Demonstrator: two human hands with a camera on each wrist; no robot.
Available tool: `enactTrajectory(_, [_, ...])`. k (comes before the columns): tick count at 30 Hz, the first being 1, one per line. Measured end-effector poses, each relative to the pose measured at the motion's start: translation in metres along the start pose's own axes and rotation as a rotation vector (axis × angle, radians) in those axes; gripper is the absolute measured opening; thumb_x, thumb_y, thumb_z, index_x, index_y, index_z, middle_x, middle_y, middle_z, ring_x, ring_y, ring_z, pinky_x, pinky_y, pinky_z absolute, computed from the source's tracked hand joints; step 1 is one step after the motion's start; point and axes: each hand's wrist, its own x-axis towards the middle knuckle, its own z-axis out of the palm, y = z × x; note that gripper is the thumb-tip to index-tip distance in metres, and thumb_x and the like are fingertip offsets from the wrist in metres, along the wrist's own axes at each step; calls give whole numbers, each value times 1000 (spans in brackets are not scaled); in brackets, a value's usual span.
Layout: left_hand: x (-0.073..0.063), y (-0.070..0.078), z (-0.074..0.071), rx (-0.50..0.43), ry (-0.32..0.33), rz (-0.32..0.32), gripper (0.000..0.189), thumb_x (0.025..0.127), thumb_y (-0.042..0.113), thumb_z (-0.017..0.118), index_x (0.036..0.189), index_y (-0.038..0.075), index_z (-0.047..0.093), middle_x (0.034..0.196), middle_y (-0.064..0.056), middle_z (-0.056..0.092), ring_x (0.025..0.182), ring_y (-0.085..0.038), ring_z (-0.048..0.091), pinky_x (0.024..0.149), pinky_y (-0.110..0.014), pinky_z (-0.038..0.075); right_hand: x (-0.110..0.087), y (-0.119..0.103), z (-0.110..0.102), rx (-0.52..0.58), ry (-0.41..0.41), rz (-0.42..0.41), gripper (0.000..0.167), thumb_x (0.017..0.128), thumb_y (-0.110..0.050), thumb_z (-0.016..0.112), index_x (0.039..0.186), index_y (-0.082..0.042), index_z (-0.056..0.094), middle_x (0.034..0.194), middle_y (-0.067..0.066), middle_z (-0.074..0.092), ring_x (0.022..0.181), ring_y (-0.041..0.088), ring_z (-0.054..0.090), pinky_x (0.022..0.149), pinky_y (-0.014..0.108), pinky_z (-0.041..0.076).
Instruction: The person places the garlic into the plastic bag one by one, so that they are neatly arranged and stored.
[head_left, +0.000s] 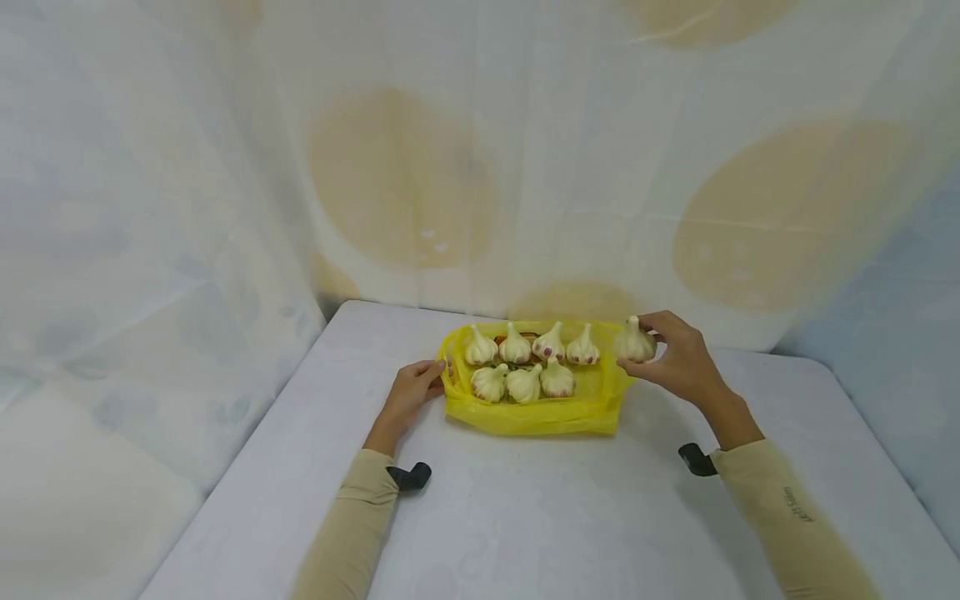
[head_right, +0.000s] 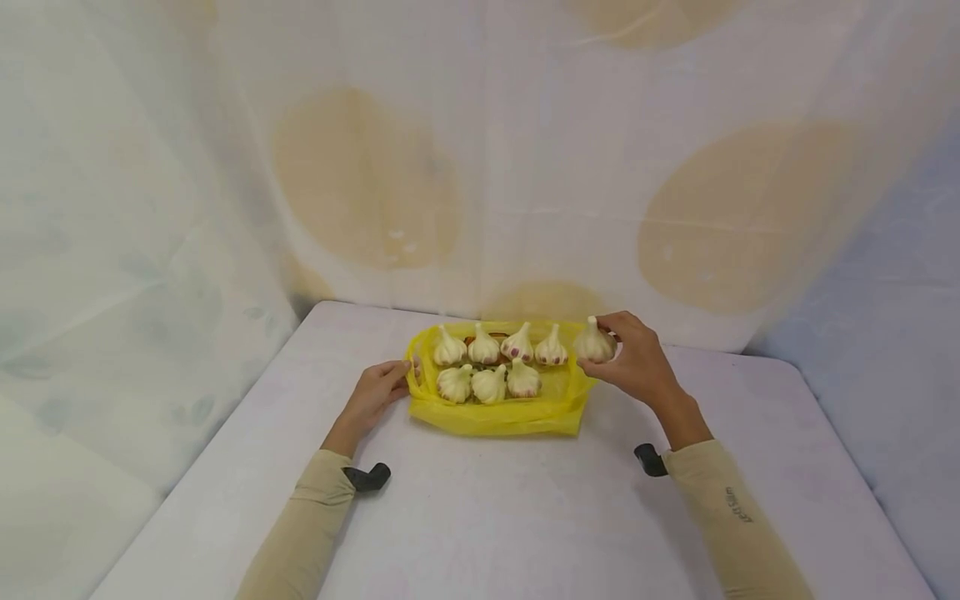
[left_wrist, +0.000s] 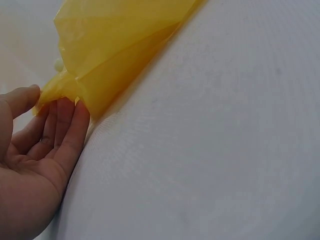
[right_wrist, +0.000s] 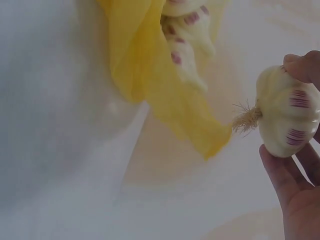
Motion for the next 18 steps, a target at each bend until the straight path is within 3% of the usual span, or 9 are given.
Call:
enactTrajectory(3, [-1,1,1,8,2,-1,35,98,28,61,119,0,66,116,-14,64,99,-23,62,84,-31,55,0,-4,10,21,-22,11,57,67,-14,91,115,-1,63,110,8,60,95,20,58,82,29,55])
enactTrajectory(6, [-2,2,2,21,3,-6,36,99,28,60,121,0,65,116,-15,64,99,-23,61,85,-31,54,-2,-6,19,33,-41,22,56,68,-15,90,115,-1,62,112,8,59,96,21,58,83,43,55])
enactTrajectory(18, [-1,2,1,5,16,-9,36,98,28,61,121,0,66,114,-14,65,98,-21,63,84,-30,55,-6,-9,48,22,-119,73,59,71,-20,88,120,0,61,115,11,59,99,27,58,83,46,54])
